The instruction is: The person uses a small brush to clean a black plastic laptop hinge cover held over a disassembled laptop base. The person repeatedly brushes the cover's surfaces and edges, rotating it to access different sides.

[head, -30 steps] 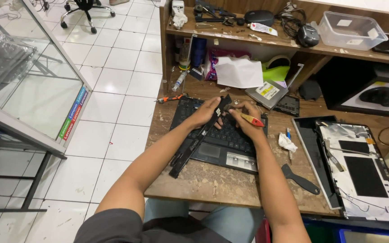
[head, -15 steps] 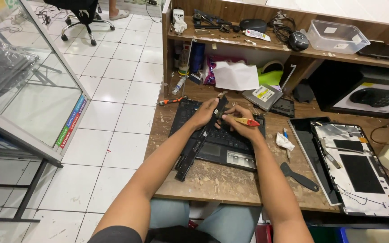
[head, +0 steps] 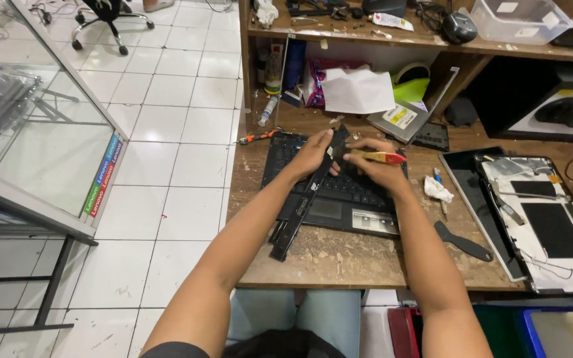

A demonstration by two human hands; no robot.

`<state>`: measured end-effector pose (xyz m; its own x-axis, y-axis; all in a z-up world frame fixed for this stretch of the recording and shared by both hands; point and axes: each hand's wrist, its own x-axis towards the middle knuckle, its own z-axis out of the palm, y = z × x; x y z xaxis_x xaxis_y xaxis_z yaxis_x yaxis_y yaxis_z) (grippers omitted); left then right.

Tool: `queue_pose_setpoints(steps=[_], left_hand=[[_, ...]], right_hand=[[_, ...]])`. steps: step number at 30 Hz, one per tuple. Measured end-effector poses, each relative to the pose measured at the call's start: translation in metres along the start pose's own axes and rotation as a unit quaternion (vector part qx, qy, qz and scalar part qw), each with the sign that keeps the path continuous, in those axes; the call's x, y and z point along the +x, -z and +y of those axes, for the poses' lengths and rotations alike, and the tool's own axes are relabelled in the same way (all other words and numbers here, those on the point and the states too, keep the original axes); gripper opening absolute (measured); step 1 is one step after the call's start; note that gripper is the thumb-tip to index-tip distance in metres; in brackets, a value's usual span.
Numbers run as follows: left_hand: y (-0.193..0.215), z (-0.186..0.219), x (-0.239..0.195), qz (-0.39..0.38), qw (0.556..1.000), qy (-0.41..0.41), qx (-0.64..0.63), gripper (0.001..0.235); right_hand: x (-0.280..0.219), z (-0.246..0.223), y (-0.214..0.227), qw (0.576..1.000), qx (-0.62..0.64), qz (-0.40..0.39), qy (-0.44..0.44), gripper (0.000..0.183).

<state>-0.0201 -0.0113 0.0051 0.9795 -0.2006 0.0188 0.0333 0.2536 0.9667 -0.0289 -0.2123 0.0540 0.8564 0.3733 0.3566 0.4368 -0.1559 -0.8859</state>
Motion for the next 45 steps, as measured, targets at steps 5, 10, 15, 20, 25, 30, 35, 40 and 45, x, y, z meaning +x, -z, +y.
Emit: queue_pose_setpoints(steps=[5, 10, 15, 20, 25, 30, 35, 40, 45], left_hand=[[0.003, -0.001, 0.005, -0.018, 1.000, 0.018, -0.018, 0.059], [0.006, -0.008, 0.012, -0.033, 0.999, 0.014, -0.023, 0.057], [0.007, -0.008, 0.013, -0.037, 0.999, 0.024, -0.029, 0.054], [0.009, -0.005, 0.014, -0.048, 0.998, 0.033, -0.037, 0.057], [0.009, -0.008, 0.017, -0.053, 0.998, 0.030, -0.028, 0.056], [0.007, -0.007, 0.016, -0.046, 0.998, 0.034, -0.030, 0.054], [0.006, 0.006, 0.008, -0.036, 0.998, 0.037, -0.034, 0.059], [0.042, -0.076, 0.057, -0.028, 0.999, 0.018, -0.011, 0.068], [0.020, 0.014, 0.000, 0.007, 0.989, -0.045, 0.139, 0.078]], right_hand=[[0.005, 0.033, 0.011, 0.993, -0.084, 0.075, 0.034, 0.028], [0.005, 0.023, 0.007, 0.996, -0.069, 0.054, 0.032, 0.028], [-0.003, 0.006, -0.002, 1.000, -0.026, 0.007, 0.009, 0.030], [0.005, 0.049, 0.013, 0.993, -0.088, 0.042, 0.070, 0.028], [0.004, 0.033, 0.006, 0.990, -0.063, 0.009, 0.127, 0.024], [-0.007, 0.034, 0.011, 0.996, -0.028, -0.069, 0.049, 0.020], [-0.001, 0.011, 0.003, 0.998, -0.050, 0.002, 0.037, 0.025], [-0.004, 0.010, -0.002, 0.997, -0.080, 0.002, 0.015, 0.026], [-0.007, -0.012, -0.015, 0.997, -0.033, -0.066, 0.039, 0.032]])
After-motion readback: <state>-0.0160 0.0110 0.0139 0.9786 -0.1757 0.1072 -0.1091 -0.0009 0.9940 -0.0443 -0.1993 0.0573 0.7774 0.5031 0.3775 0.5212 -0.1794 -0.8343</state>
